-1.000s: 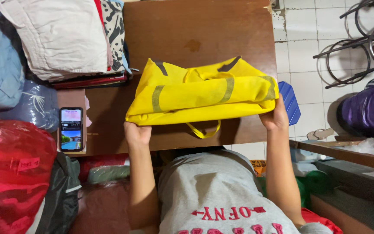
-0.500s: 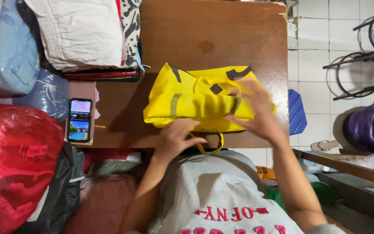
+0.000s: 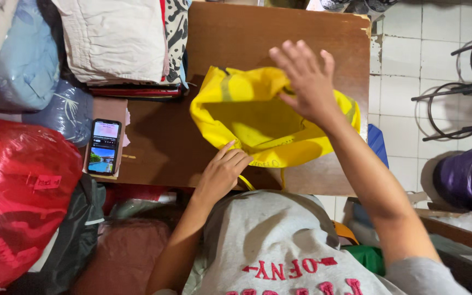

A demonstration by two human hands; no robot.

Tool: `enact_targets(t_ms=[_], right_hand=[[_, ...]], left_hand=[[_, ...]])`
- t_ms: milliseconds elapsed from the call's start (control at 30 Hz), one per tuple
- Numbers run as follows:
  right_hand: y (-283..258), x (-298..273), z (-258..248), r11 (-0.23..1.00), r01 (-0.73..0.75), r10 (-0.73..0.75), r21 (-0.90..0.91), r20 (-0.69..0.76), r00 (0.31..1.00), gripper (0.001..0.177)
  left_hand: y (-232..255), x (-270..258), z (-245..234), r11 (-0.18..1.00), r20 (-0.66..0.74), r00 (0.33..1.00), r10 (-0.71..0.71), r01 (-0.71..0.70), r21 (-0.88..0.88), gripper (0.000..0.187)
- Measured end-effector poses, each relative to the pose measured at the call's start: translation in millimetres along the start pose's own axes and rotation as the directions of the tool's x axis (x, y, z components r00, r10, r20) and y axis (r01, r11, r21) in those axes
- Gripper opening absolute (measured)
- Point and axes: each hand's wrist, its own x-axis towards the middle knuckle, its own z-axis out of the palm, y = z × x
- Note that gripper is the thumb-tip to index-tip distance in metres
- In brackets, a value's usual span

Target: The person folds a white pair of shorts on a wooden table, smoothing the fabric and aligning the edges. They then place the folded shorts into a yellow tote bag along with other folded garments and adjust the bag's handles.

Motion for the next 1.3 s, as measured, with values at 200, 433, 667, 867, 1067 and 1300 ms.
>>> enact_targets(t_ms=[200,433,667,867,1067,1300], right_hand=[[54.0,45.7,55.2,0.961,-0.198,0.238,-0.190,0.212,0.948,0.031],[73.7,66.6,33.8,0.979,-0.119,0.116,0.164,0.027,0.993,0.053],[-0.9,-17.4,19.7,0.862,-0.258,0.112,0.437,0.332,0.937,0.024],[43.6,-66.5,5.6,0.995,-0.072,0.100,-0.068,0.652,0.751,0.036],[35.6,-49.3,-30.2,0.965,-0.188,0.260,-0.186,0.795,0.548,0.084],[30.5,-51.8,-25.5,0.981,-0.116,0.192,-0.153,0.796,0.574,0.130]], left_hand=[[5.8,-2.4,-7.1,0.996,-0.038,0.999,0.017,-0.020,-0.084,0.041],[19.9,6.9,-17.8,0.966,0.100,0.991,-0.087,0.108,-0.236,0.029],[-10.3,89.4,14.8,0.928,-0.185,0.965,-0.188,0.236,0.288,0.026],[-56.0,107.0,19.0,0.691,-0.192,0.664,-0.723,0.694,-0.202,0.050],[-46.6,91.6,-51.3,0.866,-0.107,0.865,-0.490,0.497,0.058,0.062],[-49.8,92.3,-57.8,0.829,-0.168,0.865,-0.472,0.501,0.249,0.054]])
